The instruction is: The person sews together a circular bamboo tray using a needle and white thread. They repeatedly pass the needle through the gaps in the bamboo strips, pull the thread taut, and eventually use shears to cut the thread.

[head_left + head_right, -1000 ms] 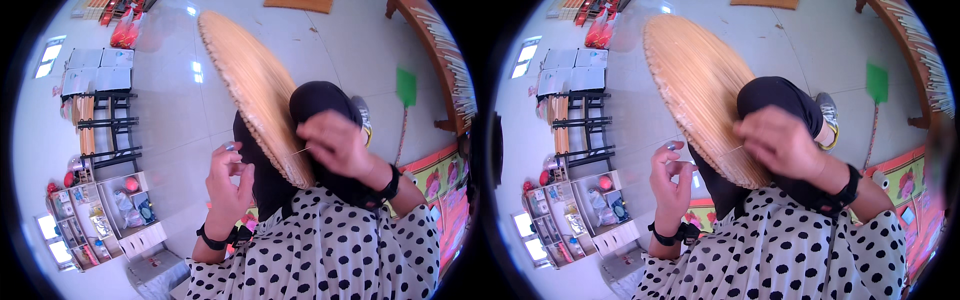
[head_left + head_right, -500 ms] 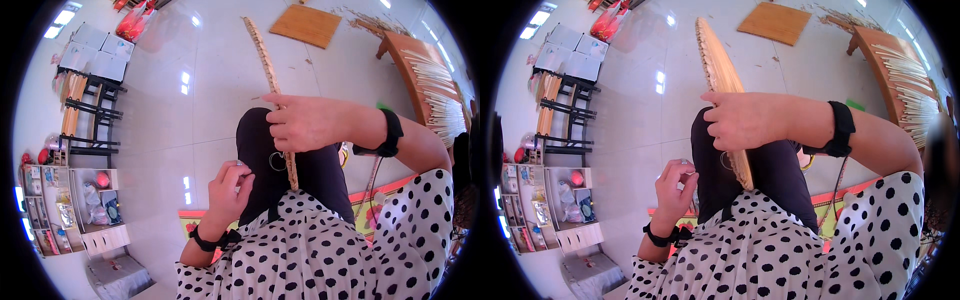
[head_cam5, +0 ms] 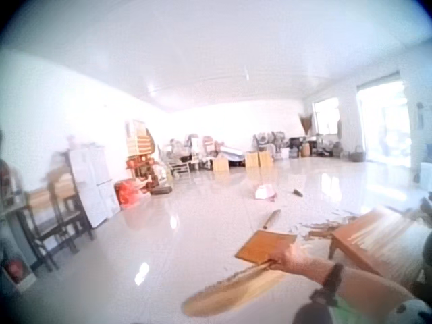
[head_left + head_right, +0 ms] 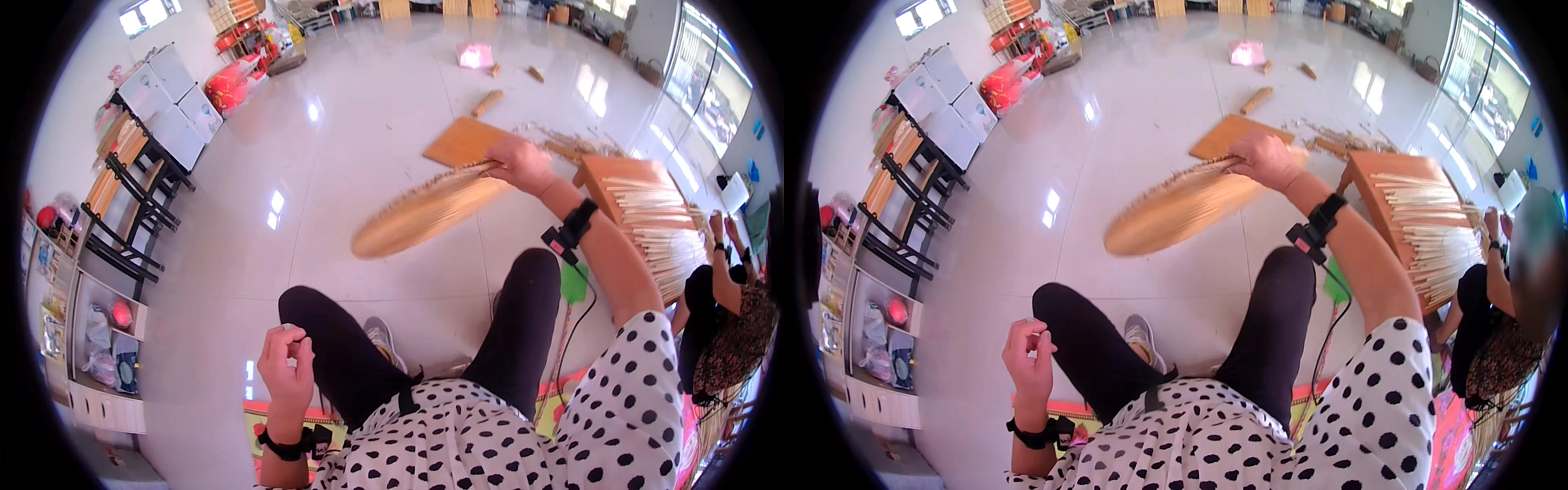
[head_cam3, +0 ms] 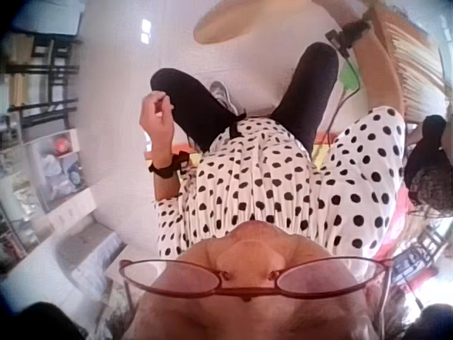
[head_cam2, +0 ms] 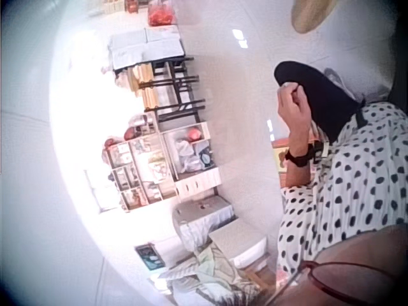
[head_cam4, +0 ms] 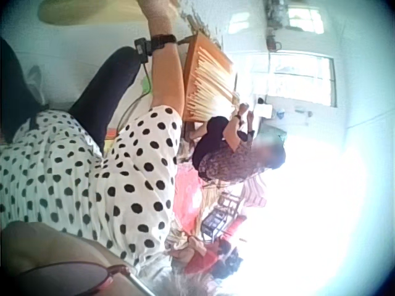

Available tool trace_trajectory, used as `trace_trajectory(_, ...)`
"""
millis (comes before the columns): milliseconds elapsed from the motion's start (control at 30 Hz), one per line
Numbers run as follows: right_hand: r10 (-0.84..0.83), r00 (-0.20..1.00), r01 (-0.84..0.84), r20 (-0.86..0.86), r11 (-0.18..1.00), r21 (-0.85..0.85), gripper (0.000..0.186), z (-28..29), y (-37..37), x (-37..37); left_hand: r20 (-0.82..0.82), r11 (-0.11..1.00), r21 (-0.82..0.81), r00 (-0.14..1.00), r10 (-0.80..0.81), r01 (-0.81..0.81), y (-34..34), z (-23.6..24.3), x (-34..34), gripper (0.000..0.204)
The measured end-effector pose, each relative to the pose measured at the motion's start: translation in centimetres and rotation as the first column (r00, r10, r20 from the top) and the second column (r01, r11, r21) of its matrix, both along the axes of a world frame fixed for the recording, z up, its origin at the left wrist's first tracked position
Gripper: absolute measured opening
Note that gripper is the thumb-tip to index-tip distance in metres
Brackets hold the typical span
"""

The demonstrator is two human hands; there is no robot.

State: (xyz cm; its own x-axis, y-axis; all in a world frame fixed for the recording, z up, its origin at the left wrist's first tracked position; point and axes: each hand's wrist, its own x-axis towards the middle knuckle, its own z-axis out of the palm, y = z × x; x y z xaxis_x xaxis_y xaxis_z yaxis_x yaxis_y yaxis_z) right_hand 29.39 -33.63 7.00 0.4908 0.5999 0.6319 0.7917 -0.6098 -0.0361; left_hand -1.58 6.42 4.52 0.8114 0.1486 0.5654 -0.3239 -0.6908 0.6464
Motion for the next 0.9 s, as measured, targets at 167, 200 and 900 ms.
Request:
trace_trajectory(167, -0.213, 0.917, 0.321, -0.336, 0.895, 0.31, 0.026, 5.1, 3.8, -1.4, 0.114, 0.999, -0.018, 0.992, -0.044, 0.047, -0.2, 1.5, 0.9, 0.016)
trace_trajectory(200, -0.282, 0.895, 0.387, -0.345, 0.876, 0.288, 0.026, 5.8, 3.8, -1.2, 0.139, 0.997, -0.003, 0.988, -0.072, 0.074, -0.3, 1.5, 1.5, 0.016)
trace_trajectory(900, -0.149, 0.921, 0.337, -0.359, 0.766, 0.547, 0.024, 12.2, 10.6, -18.5, 0.745, 0.851, 0.512, 0.434, -0.506, 0.113, -12.7, 13.7, 16.8, 0.023)
